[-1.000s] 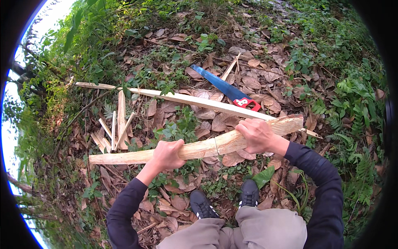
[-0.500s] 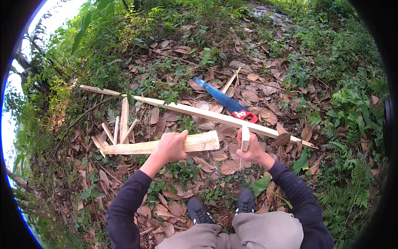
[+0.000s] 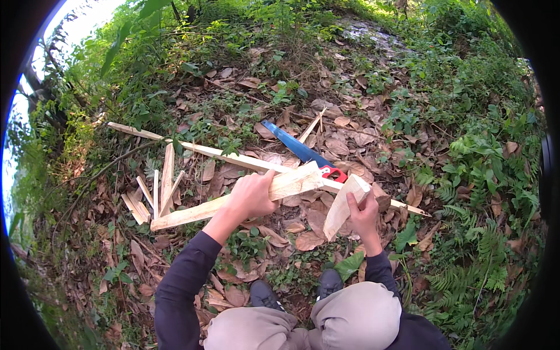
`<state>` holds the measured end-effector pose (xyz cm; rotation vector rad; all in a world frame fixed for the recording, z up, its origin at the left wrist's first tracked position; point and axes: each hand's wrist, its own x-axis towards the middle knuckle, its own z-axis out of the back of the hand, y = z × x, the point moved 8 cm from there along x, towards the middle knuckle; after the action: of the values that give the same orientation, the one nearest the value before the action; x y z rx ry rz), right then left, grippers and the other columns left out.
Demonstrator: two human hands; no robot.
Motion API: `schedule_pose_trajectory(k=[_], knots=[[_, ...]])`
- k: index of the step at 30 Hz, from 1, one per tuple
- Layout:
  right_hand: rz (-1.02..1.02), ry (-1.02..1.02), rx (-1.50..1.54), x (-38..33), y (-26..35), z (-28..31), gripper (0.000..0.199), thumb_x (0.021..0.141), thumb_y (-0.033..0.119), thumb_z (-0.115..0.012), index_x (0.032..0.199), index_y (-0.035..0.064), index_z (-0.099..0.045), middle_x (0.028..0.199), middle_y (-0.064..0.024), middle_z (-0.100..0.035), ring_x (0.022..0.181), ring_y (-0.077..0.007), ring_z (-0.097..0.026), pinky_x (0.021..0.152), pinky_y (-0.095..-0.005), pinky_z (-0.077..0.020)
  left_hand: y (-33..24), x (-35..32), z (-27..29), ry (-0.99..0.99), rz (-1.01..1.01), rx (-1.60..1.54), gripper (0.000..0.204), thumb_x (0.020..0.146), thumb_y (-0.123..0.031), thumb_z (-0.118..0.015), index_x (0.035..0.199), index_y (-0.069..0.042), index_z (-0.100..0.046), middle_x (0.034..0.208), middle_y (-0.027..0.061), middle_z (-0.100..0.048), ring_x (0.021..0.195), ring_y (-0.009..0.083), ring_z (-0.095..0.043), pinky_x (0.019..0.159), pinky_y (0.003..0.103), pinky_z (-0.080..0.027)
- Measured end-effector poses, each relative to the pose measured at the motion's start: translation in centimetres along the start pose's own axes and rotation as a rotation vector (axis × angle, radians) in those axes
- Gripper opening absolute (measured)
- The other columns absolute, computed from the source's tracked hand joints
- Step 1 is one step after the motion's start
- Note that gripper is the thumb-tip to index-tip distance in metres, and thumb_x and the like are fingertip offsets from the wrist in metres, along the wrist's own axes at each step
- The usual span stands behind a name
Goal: The person uses a red hand saw to cut a long piece of light-colored wood into smaller sections. They hold the wood steady with one hand while sawing with the other, then inspect the cut pieces and arrange them on the ground.
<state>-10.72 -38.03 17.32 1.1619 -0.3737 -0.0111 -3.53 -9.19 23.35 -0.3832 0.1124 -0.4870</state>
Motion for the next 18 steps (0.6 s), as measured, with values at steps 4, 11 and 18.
schedule_pose_trajectory(k=[4, 11, 18], knots=[[0.066, -0.175, -0.032, -0.5, 1.1, 1.6, 0.053, 0.092, 0.009, -0.073, 0.139, 0.0059, -0.049, 0.113, -0.0146, -0.07, 0.089, -0.0177, -0.07, 0.071, -0.0312, -0.054, -3.1, 0.9, 8.2, -0.094, 0.024, -0.123, 0.042, 0.074, -0.021, -0.068, 0.105, 0.005, -0.056, 0.08, 0.0278, -0.068, 0.081, 0.0459, -0.067, 0.076, 0.051, -0.055], [0.37, -0.179, -0.301, -0.5, 3.2, 2.4, 0.039, 0.089, 0.004, -0.075, 0.124, 0.0021, -0.058, 0.119, -0.0186, -0.068, 0.098, -0.032, -0.07, 0.082, -0.0399, -0.0553, -7.9, 1.3, 25.7, -0.472, -0.104, -0.312, 0.034, 0.079, -0.02, -0.066, 0.099, 0.007, -0.06, 0.075, 0.0226, -0.069, 0.07, 0.0314, -0.071, 0.068, 0.041, -0.055], [0.311, -0.172, -0.193, -0.8, 3.8, 2.2, 0.037, 0.086, 0.008, -0.08, 0.118, 0.0051, -0.061, 0.099, -0.0119, -0.069, 0.067, -0.0178, -0.062, 0.059, -0.0329, -0.0503, -6.0, -2.4, 31.2, -0.72, -0.091, -0.644, 0.014, 0.082, -0.012, -0.061, 0.082, -0.003, -0.05, 0.069, 0.0033, -0.053, 0.055, 0.0109, -0.06, 0.05, 0.028, -0.053]])
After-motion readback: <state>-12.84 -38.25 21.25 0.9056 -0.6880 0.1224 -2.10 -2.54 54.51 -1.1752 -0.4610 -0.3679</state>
